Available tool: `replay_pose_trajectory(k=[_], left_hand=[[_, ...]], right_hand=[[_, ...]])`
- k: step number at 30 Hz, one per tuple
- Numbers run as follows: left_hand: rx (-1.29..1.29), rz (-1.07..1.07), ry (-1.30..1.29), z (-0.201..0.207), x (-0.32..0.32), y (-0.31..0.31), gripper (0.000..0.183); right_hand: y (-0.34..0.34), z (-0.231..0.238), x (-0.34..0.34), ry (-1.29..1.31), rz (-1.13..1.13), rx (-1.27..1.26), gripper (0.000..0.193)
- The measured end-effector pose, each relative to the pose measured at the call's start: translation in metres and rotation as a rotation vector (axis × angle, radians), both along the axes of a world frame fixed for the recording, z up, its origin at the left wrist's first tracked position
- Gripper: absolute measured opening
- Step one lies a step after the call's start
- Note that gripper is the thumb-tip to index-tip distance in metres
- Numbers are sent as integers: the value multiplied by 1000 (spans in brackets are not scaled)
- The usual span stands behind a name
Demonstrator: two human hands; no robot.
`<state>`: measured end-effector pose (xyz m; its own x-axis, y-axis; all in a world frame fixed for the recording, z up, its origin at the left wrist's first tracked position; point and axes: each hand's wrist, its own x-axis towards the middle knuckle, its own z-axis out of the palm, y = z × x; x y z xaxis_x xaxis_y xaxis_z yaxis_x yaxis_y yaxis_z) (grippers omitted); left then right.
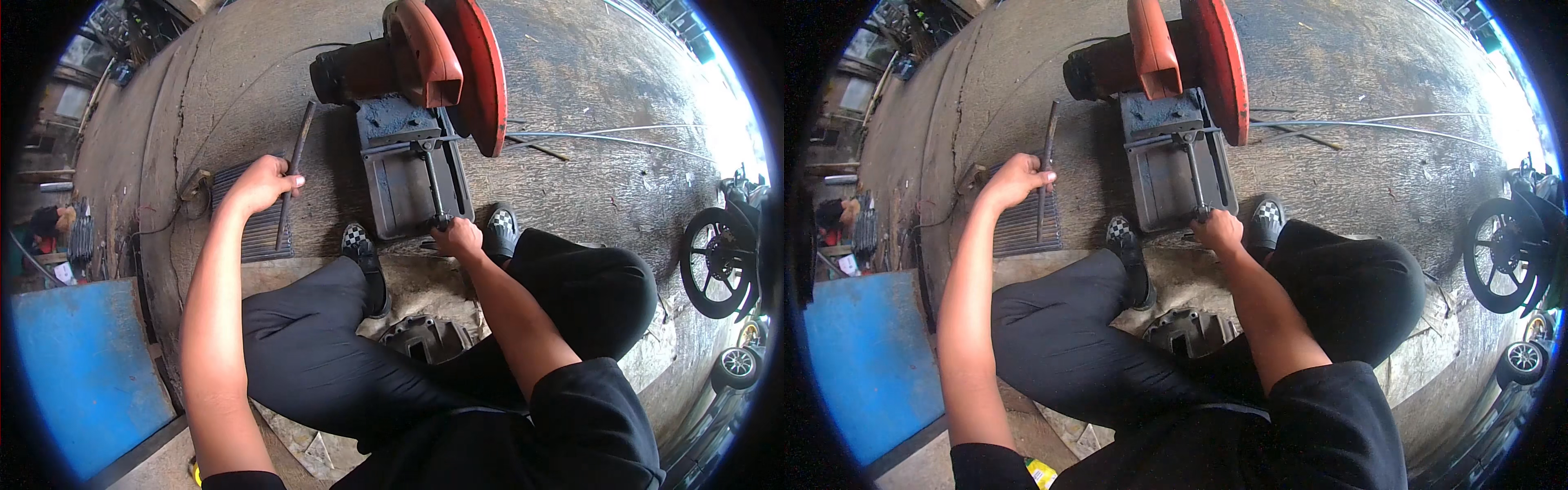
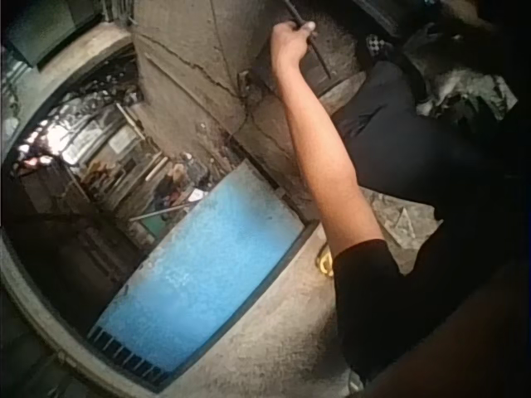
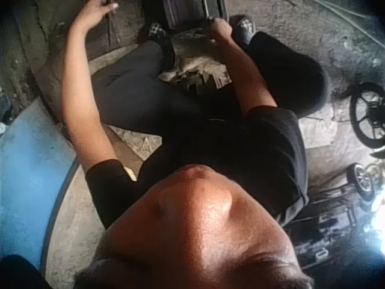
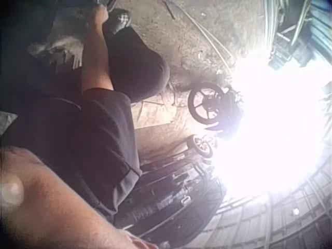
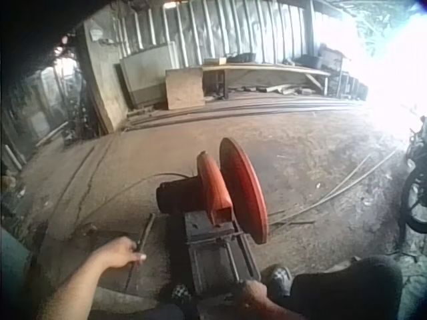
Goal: Cutting a metal rod using a chop saw and then smoothing the edge.
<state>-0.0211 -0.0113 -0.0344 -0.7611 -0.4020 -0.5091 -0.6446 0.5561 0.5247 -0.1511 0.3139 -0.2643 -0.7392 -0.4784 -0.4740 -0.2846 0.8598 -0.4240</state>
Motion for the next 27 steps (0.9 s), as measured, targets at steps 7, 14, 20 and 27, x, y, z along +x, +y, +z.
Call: replay_pose_trajectory(k=[7,14,20,27], left_hand=[[-48,5,-36,2,-8,7,25],[-76,-19,-53,8,-9,14,25],[-182,-152,-126,-8,-12,31,27],[-393,-462,-245,-70,-31,50,29]], right_hand=[[28,-9,6,-96,129,73,74],[19,10,-44,-224,146,-122,75],[4,22,-34,-111,265,-3,73],[-15,35,-119,63,722,390,46]])
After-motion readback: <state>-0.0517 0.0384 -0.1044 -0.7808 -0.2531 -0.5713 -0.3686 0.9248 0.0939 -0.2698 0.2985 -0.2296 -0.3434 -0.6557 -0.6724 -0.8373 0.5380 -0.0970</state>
